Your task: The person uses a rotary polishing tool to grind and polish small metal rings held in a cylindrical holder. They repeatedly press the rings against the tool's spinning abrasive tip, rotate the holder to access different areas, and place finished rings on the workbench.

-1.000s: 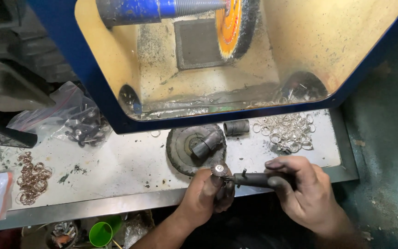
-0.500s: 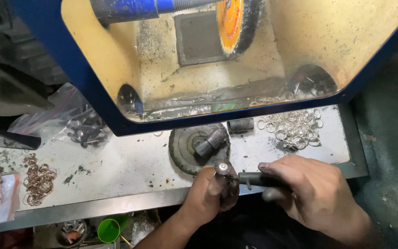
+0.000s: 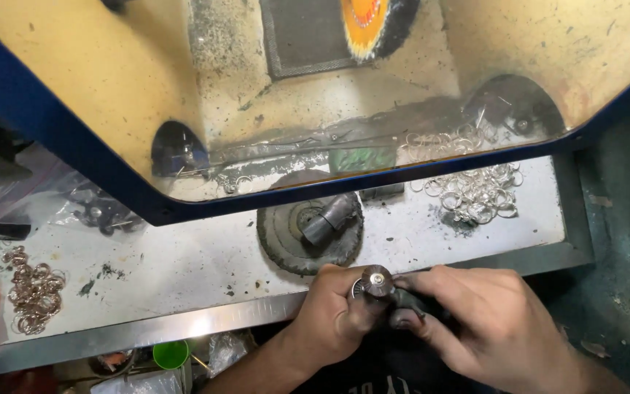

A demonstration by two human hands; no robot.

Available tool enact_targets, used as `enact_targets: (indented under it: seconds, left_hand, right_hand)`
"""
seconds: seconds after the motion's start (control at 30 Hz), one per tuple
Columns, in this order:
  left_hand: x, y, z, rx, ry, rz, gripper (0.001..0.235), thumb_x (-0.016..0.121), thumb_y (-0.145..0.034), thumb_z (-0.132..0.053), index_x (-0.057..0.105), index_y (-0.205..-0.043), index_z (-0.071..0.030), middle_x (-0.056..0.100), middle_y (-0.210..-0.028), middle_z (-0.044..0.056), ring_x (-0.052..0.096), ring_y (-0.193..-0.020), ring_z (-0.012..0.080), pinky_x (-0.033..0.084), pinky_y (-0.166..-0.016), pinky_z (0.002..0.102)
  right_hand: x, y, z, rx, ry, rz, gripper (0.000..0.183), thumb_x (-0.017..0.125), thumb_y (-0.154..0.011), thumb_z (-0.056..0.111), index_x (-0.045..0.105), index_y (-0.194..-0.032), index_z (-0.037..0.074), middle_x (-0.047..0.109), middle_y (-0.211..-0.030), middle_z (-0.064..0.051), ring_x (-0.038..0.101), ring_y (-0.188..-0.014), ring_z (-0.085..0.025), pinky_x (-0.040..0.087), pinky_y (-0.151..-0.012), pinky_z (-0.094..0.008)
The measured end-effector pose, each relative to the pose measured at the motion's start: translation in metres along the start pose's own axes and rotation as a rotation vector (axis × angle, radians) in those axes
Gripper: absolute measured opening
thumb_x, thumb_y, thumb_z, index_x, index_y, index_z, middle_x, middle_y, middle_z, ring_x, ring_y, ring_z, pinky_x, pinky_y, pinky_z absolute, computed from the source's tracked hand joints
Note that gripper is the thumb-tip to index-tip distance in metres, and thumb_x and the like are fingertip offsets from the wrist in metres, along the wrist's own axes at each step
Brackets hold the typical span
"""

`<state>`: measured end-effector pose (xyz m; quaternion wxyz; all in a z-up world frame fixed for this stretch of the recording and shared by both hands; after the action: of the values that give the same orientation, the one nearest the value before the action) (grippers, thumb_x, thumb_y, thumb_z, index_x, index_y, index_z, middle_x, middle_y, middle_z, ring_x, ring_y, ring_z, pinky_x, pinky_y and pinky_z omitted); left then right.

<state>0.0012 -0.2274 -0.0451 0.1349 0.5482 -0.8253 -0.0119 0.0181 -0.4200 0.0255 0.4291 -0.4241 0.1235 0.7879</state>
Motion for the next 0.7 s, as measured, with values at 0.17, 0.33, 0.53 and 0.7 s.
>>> enact_targets:
  seconds: [0.17,0.33,0.53,0.7]
  left_hand:
    - [0.008,0.003,0.001,0.085,-0.095,0.013,0.064,0.043,-0.097,-0.068,0.056,-0.072,-0.011,0.046,-0.065,-0.007,0.045,-0.062,0.0067,0.038,-0.053,0.031]
    - [0.022,0.009,0.02,0.015,0.054,-0.166,0.065,0.053,-0.095,-0.059,0.055,-0.054,-0.009,0.05,-0.047,0.003,0.044,-0.041,0.011,0.028,-0.038,0.025]
    - [0.01,0.019,0.016,0.321,0.684,-0.048,0.053,0.062,-0.101,-0.055,0.053,-0.101,-0.003,0.047,-0.071,0.009,0.043,-0.057,0.0191,0.041,-0.055,0.034]
    - [0.018,0.035,0.004,0.434,0.553,-0.173,0.035,0.059,-0.107,-0.037,0.056,-0.114,-0.003,0.057,-0.101,0.017,0.059,-0.095,0.0317,0.047,-0.093,0.046]
  right_hand:
    - [-0.007,0.006,-0.002,0.161,-0.148,0.075,0.028,0.069,-0.092,0.035,0.067,-0.106,0.01,0.079,-0.085,-0.002,0.077,-0.066,-0.02,0.056,-0.058,-0.032]
    - [-0.021,0.049,-0.015,0.391,-0.273,-0.101,0.03,0.077,-0.084,0.018,0.074,-0.113,0.01,0.082,-0.109,-0.003,0.079,-0.099,-0.014,0.056,-0.094,-0.026]
    - [-0.037,0.077,-0.095,0.652,0.491,-0.314,0.053,0.05,-0.101,0.018,0.05,-0.151,0.001,0.051,-0.138,-0.03,0.052,-0.126,-0.047,0.046,-0.101,-0.056]
    - [-0.024,0.072,-0.109,0.463,0.635,-0.392,0.048,0.061,-0.097,0.01,0.059,-0.143,-0.005,0.061,-0.132,-0.029,0.056,-0.122,-0.046,0.044,-0.106,-0.054]
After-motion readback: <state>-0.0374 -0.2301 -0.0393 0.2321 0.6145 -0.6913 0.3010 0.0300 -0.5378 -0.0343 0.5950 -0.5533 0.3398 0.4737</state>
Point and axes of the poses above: each hand's wrist, its own y-axis away from the middle knuckle, its own x-axis out of the palm, z = x × y, the point moved 1 cm from there along -y, towards the middle knuckle
